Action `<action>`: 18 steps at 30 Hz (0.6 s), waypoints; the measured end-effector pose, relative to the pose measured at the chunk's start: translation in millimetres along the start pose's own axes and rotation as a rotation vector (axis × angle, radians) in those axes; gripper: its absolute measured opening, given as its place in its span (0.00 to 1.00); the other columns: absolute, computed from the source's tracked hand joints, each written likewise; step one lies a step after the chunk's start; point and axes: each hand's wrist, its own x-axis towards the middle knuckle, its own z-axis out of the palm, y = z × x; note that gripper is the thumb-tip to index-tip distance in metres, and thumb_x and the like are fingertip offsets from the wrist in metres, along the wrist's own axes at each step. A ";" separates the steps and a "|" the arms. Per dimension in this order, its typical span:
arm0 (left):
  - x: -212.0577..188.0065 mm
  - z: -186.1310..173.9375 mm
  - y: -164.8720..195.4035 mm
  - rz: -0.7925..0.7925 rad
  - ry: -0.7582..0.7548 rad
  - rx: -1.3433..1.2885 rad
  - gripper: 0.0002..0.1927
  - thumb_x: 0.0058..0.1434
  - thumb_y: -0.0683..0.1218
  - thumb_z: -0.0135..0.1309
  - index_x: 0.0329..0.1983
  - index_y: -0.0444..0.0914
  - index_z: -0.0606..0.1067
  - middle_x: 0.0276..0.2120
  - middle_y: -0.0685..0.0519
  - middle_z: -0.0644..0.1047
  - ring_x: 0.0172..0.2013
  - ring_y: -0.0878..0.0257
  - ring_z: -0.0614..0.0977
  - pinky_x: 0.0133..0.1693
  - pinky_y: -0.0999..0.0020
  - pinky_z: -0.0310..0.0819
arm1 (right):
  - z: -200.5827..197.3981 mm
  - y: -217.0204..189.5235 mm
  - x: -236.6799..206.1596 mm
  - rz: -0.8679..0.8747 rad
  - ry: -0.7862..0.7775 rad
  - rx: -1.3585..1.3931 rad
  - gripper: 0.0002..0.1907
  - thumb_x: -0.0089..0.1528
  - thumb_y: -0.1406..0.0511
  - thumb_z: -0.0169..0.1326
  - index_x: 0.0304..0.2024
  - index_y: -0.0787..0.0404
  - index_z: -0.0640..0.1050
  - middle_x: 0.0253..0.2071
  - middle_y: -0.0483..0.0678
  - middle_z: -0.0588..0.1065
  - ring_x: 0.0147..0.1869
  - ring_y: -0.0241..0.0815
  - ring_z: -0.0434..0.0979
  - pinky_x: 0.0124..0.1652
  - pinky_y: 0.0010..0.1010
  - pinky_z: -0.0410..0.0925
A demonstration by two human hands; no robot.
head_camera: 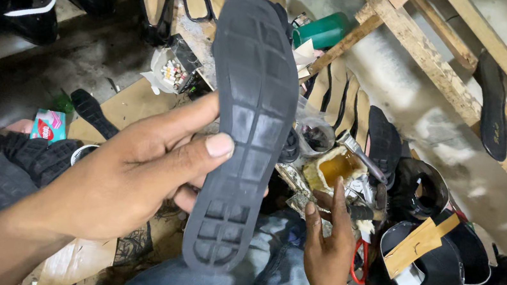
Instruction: The person applies glue to the bottom of several black shoe soles using a small brush. They work one at a time, coating the soles and placing them on a nearby wooden shelf.
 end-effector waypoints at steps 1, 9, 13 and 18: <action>0.3 0.2 3.3 0.000 0.032 0.078 0.34 0.74 0.57 0.43 0.81 0.46 0.57 0.37 0.61 0.77 0.31 0.77 0.74 0.29 0.80 0.75 | 0.2 0.3 -0.3 -0.002 0.001 -0.003 0.34 0.66 0.67 0.53 0.73 0.62 0.60 0.52 0.57 0.79 0.52 0.44 0.81 0.50 0.33 0.72; -8.0 -6.1 10.8 0.063 0.096 0.130 0.33 0.75 0.55 0.43 0.82 0.48 0.54 0.33 0.62 0.73 0.29 0.75 0.69 0.30 0.78 0.72 | 4.7 -4.1 -1.6 0.008 0.012 0.020 0.34 0.67 0.68 0.53 0.75 0.63 0.58 0.54 0.58 0.78 0.54 0.43 0.79 0.50 0.32 0.73; -3.7 -12.0 -12.8 0.048 0.059 -0.101 0.29 0.72 0.52 0.46 0.75 0.42 0.63 0.39 0.59 0.80 0.32 0.74 0.75 0.34 0.77 0.72 | -1.7 -2.7 3.5 -0.021 0.224 0.091 0.41 0.69 0.67 0.53 0.78 0.64 0.46 0.56 0.58 0.75 0.54 0.41 0.76 0.51 0.31 0.71; 0.2 -2.6 -68.2 -0.363 0.231 -0.202 0.25 0.69 0.48 0.55 0.66 0.32 0.69 0.45 0.50 0.82 0.40 0.64 0.83 0.39 0.65 0.80 | -22.0 25.3 35.2 -0.091 0.231 -0.347 0.30 0.69 0.60 0.56 0.70 0.60 0.63 0.58 0.56 0.73 0.61 0.53 0.68 0.62 0.43 0.61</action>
